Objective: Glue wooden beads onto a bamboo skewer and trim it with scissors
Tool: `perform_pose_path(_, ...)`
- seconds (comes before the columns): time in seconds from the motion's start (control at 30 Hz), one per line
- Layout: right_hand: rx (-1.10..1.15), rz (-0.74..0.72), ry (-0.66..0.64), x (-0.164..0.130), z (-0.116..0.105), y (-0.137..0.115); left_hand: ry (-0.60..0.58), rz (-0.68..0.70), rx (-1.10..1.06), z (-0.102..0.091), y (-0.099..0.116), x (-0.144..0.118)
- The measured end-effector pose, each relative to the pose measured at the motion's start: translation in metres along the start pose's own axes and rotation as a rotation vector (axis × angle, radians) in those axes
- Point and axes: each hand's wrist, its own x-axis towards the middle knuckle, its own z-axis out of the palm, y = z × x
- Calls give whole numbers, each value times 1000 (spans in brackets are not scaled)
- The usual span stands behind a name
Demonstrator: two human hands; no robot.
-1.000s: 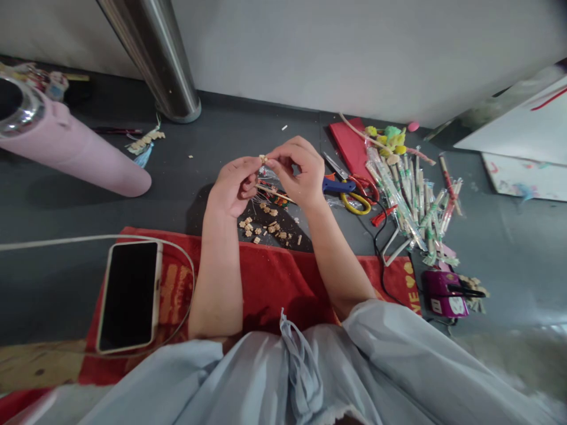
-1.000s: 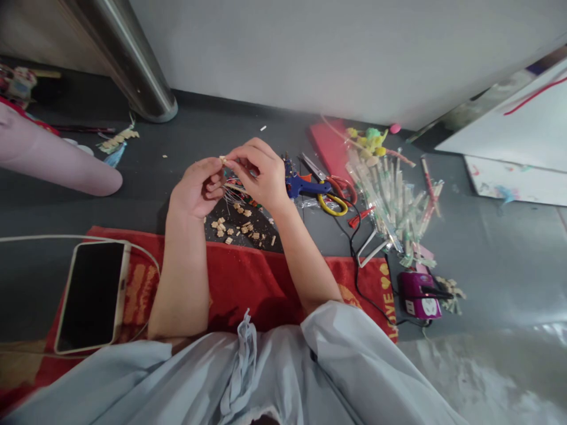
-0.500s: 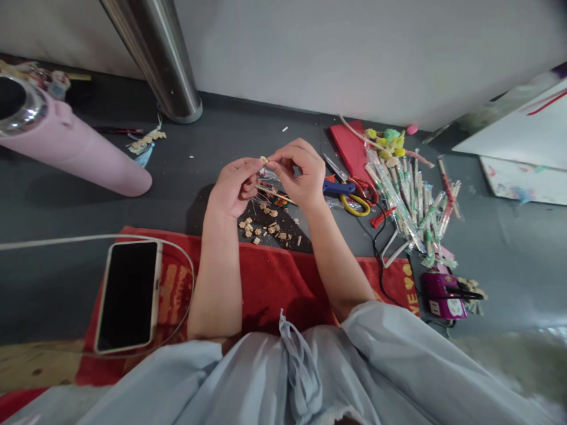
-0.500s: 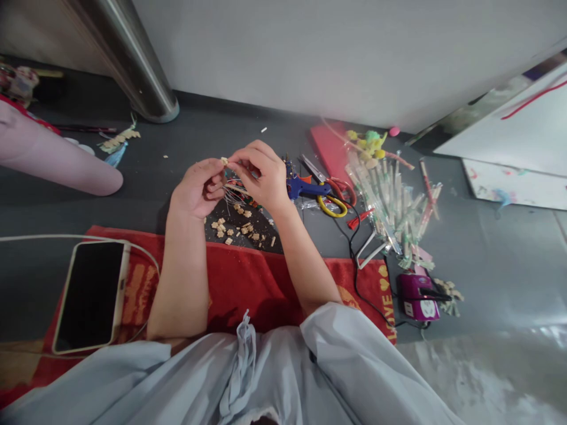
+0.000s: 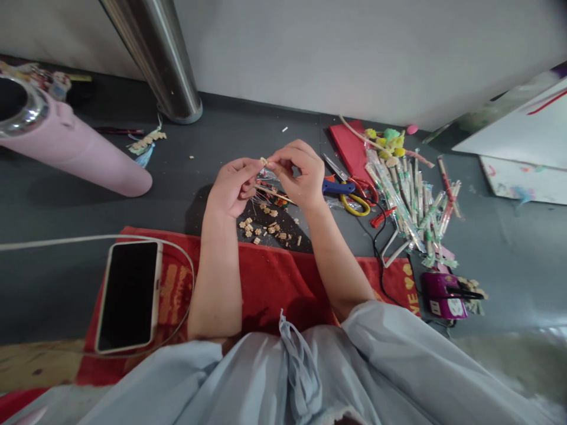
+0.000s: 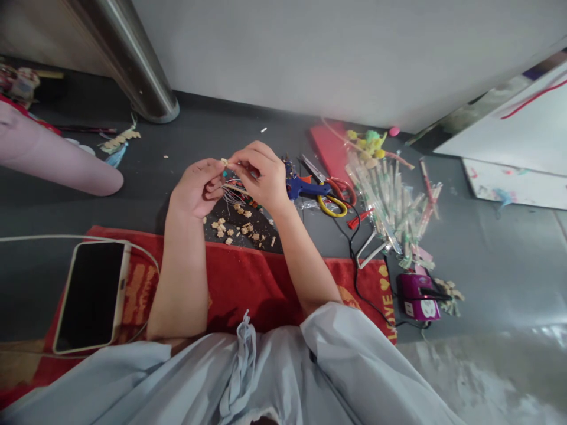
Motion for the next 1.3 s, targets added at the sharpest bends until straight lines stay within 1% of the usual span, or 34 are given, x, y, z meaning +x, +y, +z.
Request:
perform_pose_path(0.2,-2,22,-8,-1,0,0,8,-4,-12,0,-1,1)
perform_pose_path(0.33,12,24,27,-1,-1,0,17,10,-10,0,-1,2)
perform_pose_path(0.5,75,-25,82,1,-1,2,60,54,17,0,-2,3)
perform_pose_path(0.67,149,-132,133,2,2,7,89,75,63,1,-4,5)
perform_pose_path(1.1,50,-243,99,2,-1,8,111,87,62,2,-3,6)
perform_pose_path(1.3,69,-261,112,1,1,9,119,77,63,2,-3,6)
